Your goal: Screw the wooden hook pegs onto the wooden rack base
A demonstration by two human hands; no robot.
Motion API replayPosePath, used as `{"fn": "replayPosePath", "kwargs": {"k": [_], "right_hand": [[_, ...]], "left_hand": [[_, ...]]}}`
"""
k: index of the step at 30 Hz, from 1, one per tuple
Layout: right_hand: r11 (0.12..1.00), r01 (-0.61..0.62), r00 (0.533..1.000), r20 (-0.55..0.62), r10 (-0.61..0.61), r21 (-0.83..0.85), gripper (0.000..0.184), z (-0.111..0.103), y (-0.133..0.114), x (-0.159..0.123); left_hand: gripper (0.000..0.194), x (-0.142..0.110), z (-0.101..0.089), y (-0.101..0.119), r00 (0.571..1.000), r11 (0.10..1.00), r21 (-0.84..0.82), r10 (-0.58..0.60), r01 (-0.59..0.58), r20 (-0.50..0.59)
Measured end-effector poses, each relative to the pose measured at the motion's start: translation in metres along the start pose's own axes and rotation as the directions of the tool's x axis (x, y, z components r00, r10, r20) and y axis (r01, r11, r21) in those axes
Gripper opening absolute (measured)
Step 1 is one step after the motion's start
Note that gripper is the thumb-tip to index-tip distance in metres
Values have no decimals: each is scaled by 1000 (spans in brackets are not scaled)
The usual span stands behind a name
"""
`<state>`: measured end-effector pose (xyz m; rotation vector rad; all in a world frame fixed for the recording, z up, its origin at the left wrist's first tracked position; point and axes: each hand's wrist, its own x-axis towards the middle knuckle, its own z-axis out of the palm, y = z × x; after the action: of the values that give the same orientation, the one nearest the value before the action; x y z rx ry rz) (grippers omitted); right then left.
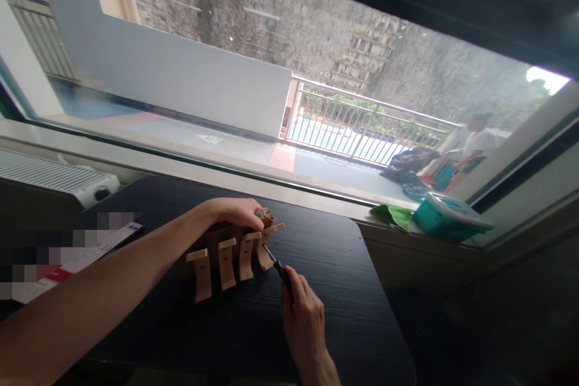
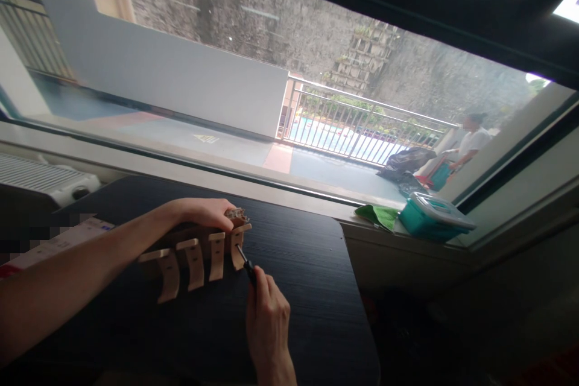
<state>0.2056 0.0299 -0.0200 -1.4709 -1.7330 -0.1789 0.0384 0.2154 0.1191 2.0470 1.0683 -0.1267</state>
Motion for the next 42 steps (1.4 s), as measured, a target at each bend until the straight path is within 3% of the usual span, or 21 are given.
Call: {"fn": "replayPosePath", "kwargs": {"k": [5, 11, 21, 30, 42], "right_hand": [[998, -62, 996, 68, 64, -23, 33, 6, 3, -8], [993, -99, 994, 37, 101, -57, 36, 9, 0, -7], [991, -48, 999, -16, 47, -124, 35, 5, -5, -5], [996, 33, 999, -29, -35, -85, 35, 5, -7, -6], [993, 16, 1000, -14, -17, -117, 33, 4, -12, 3]], "left_hand": [[28, 2, -1, -3, 1000, 1000, 4, 5, -5, 6], [28, 5, -1, -6, 1000, 1000, 8, 11, -11, -7], [27, -6, 2, 3, 1000, 999, -44, 10, -10, -4], [23, -9, 3, 7, 999, 998, -58, 1, -3, -36], [23, -5, -1, 7, 999, 999, 32, 27, -26, -23]]}}
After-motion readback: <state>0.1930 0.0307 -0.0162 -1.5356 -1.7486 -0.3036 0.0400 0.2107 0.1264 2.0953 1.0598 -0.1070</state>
